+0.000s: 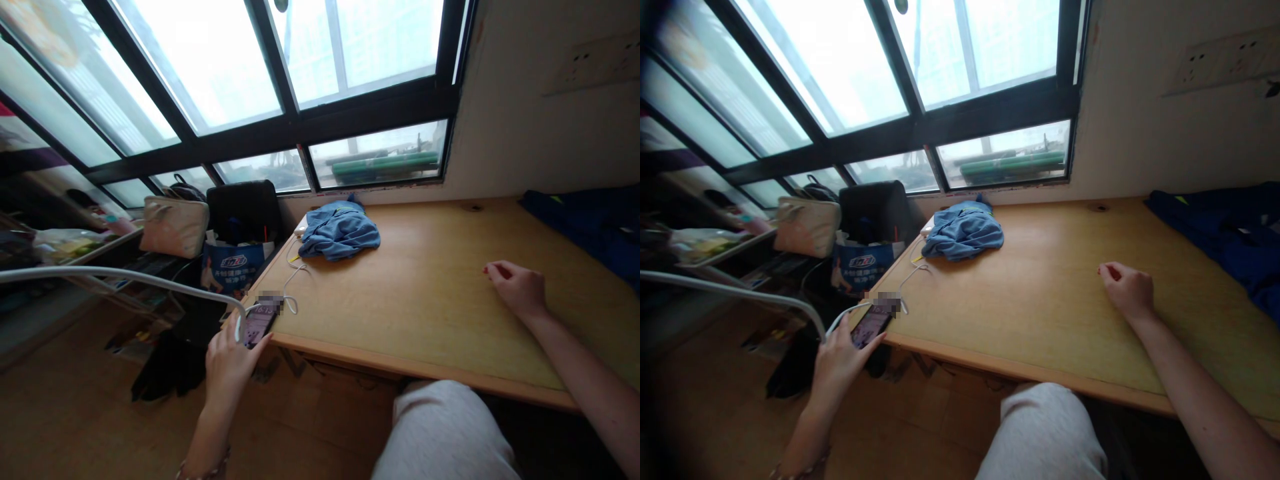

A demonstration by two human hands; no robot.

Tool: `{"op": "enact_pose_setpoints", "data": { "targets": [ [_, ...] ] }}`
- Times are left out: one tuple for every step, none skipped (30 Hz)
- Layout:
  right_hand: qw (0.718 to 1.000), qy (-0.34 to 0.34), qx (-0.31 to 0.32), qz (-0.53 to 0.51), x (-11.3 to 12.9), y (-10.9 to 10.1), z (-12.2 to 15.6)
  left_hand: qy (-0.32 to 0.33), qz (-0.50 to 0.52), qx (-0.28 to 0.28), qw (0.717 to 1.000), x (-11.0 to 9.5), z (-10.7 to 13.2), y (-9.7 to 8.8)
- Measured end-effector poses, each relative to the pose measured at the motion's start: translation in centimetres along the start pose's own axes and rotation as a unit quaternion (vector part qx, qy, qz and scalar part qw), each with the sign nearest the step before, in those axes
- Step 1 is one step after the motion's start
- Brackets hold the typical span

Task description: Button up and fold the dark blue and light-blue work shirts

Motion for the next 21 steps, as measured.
{"op": "enact_pose_setpoints", "data": {
  "targets": [
    [1.0,-0.002,-0.003,-0.001,0.0,0.0,0.0,0.005,-0.003,-0.019,1.0,0.2,0.8,-0.4],
    [1.0,-0.003,-0.006,-0.002,0.0,0.0,0.0,0.01,-0.004,-0.03,0.999,0.3,1.5,-0.7],
    [1.0,-0.003,-0.008,-0.004,0.0,0.0,0.0,0.017,0.0,-0.031,0.999,0.4,2.1,-0.7],
    [1.0,-0.004,-0.009,-0.005,0.0,0.0,0.0,0.025,0.008,-0.02,0.999,0.4,2.4,-0.5],
    [1.0,-0.005,-0.01,-0.004,0.0,0.1,0.0,0.035,0.016,-0.002,0.999,0.4,2.5,0.0],
    [1.0,-0.006,-0.01,-0.003,0.0,0.1,0.0,0.044,0.024,0.019,0.999,0.3,2.3,0.6],
    [1.0,-0.007,-0.011,0.0,0.0,0.1,0.0,0.052,0.03,0.037,0.997,0.2,2.0,1.1],
    [1.0,-0.007,-0.012,0.003,0.0,0.1,0.1,0.057,0.035,0.049,0.997,0.1,1.6,1.5],
    [1.0,-0.006,-0.013,0.006,0.0,0.1,0.1,0.058,0.037,0.054,0.996,0.2,1.2,1.7],
    [1.0,-0.004,-0.013,0.006,-0.1,0.1,0.1,0.055,0.036,0.052,0.996,0.4,0.8,1.8],
    [1.0,-0.001,-0.012,0.006,-0.3,0.1,0.1,0.045,0.033,0.047,0.997,0.7,0.5,1.7],
    [1.0,0.001,-0.01,0.004,-0.4,0.2,0.1,0.03,0.029,0.044,0.998,1.2,0.3,1.7],
    [1.0,0.003,-0.01,0.002,-0.5,0.2,0.1,0.011,0.025,0.043,0.999,1.8,0.3,1.8],
    [1.0,0.004,-0.01,0.0,-0.6,0.2,0.1,-0.007,0.022,0.047,0.999,2.4,0.3,1.9],
    [1.0,0.004,-0.01,0.0,-0.7,0.3,0.1,-0.021,0.021,0.055,0.998,2.9,0.4,2.2],
    [1.0,0.002,-0.011,0.002,-0.7,0.3,0.0,-0.03,0.023,0.065,0.997,3.3,0.4,2.5],
    [1.0,0.001,-0.01,0.003,-0.7,0.3,0.0,-0.036,0.027,0.074,0.996,3.6,0.4,2.8],
    [1.0,0.0,-0.01,0.005,-0.7,0.4,0.0,-0.039,0.031,0.08,0.996,3.7,0.4,3.1],
    [1.0,-0.001,-0.008,0.006,-0.6,0.5,0.0,-0.041,0.035,0.083,0.995,3.8,0.2,3.3],
    [1.0,-0.002,-0.006,0.007,-0.6,0.5,0.0,-0.044,0.039,0.081,0.995,3.8,0.0,3.4],
    [1.0,-0.002,-0.004,0.007,-0.6,0.6,0.0,-0.048,0.041,0.077,0.995,3.7,-0.3,3.4]
  ]
}}
Point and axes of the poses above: each hand's wrist, its own z-axis away from the middle knuckle, its own y-axis out of the palm, x = y × z, the point moved 10 cm from there along -z, towards the middle knuckle, and after that the axes turned 6 degrees about x, right-handed, at the moved point
